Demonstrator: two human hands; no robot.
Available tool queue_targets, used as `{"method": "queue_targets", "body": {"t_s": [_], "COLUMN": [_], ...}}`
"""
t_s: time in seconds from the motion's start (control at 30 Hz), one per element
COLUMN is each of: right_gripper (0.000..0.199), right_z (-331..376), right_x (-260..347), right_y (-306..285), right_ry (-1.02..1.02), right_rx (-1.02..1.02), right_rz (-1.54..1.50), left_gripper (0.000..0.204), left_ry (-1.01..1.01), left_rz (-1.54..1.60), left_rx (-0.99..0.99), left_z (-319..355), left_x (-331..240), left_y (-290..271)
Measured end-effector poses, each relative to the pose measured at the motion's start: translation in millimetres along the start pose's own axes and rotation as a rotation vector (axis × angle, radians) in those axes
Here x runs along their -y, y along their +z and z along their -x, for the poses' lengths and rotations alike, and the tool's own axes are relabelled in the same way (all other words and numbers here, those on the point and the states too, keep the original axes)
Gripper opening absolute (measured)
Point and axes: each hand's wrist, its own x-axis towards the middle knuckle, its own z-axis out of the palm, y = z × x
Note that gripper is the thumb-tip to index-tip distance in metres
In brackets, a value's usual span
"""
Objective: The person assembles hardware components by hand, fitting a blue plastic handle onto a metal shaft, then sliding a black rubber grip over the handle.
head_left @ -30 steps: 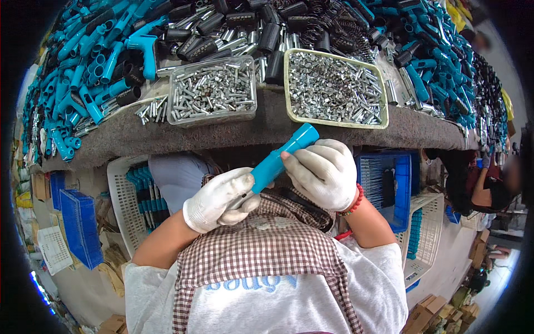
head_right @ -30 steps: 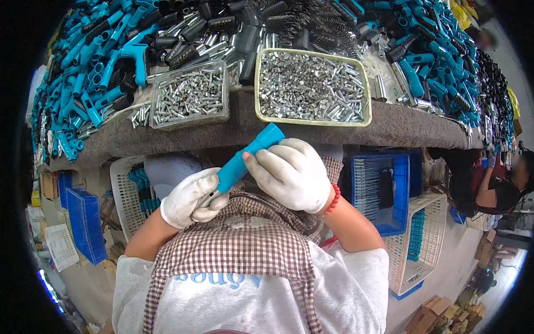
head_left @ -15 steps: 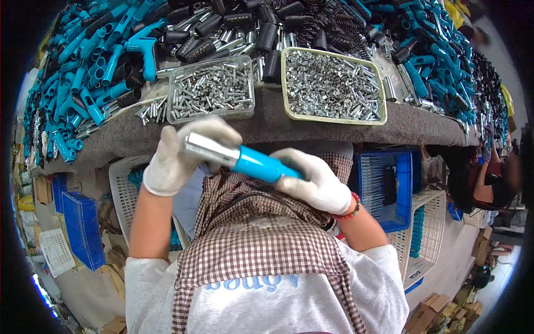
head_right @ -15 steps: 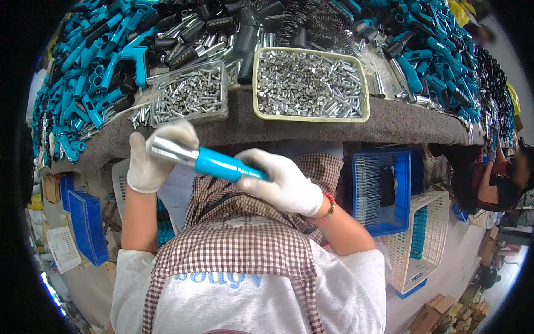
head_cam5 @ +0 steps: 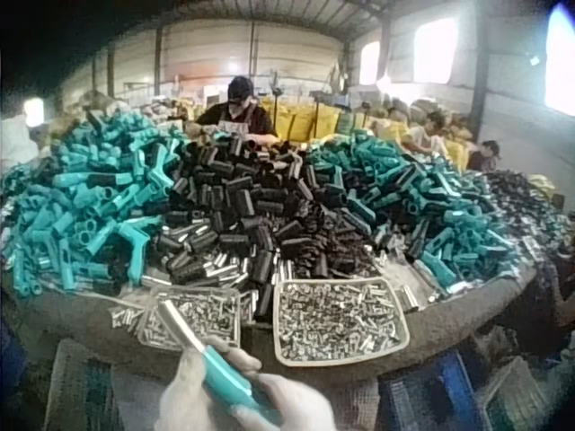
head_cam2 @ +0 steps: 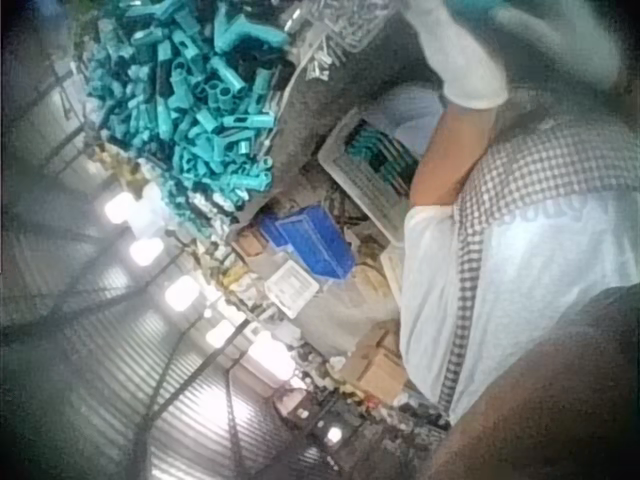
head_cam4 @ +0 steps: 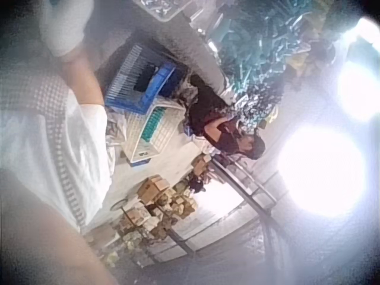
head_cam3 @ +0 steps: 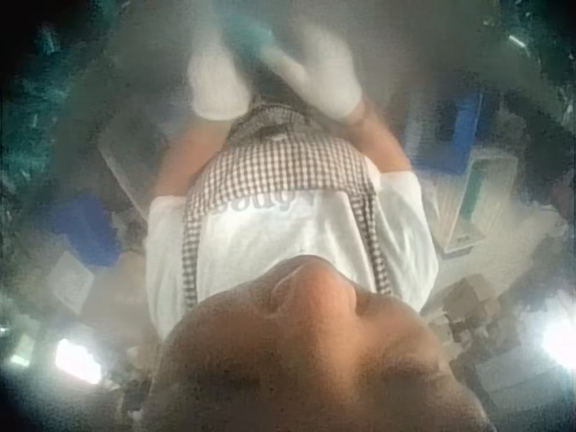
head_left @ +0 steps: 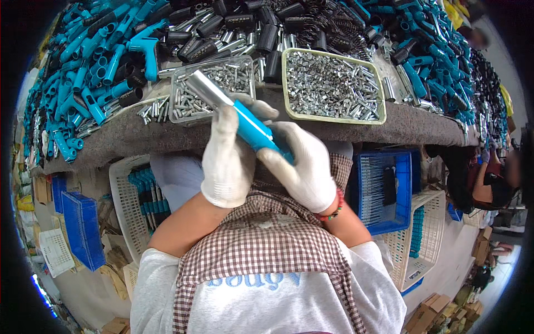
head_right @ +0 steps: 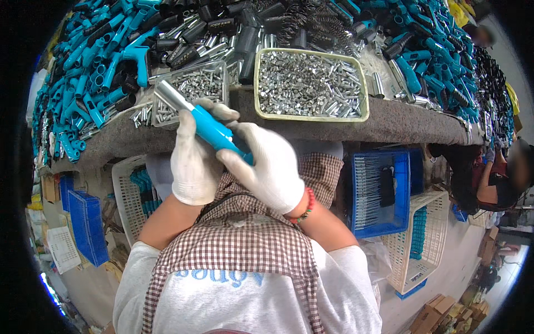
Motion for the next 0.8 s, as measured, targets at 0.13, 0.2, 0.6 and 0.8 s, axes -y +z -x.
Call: {"method": "queue_targets", "body": {"t_s": [0.13,0.2,0.6,0.8], "right_gripper": [0.016,0.015,0.018,0.011], "right_z": [-45,-61,-75,-82], "right_x": [-10,-10,-20,-18], "right_y": [-43,-59,-69,-75], "right_ry": [-0.604,-0.552,-0.597,-0.607], "right_rx": [-0.293,-0.278,-0.041,0.029], "right_rz": [0.816,0.965,0.961,1.061], "left_gripper": [0.036,0.036,0.035,0.035], "left_ry": [-0.078,-0.125,-0.158,-0.170], "left_rz": [0.134,0.142,0.150,0.173], "left_rx": [-0.124,-0.151,-0.181,-0.139], "left_z": [1,3,5,6], "left_x": [-15,-18,-17,-18], "left_y": [-12,-6,-5,-9]}}
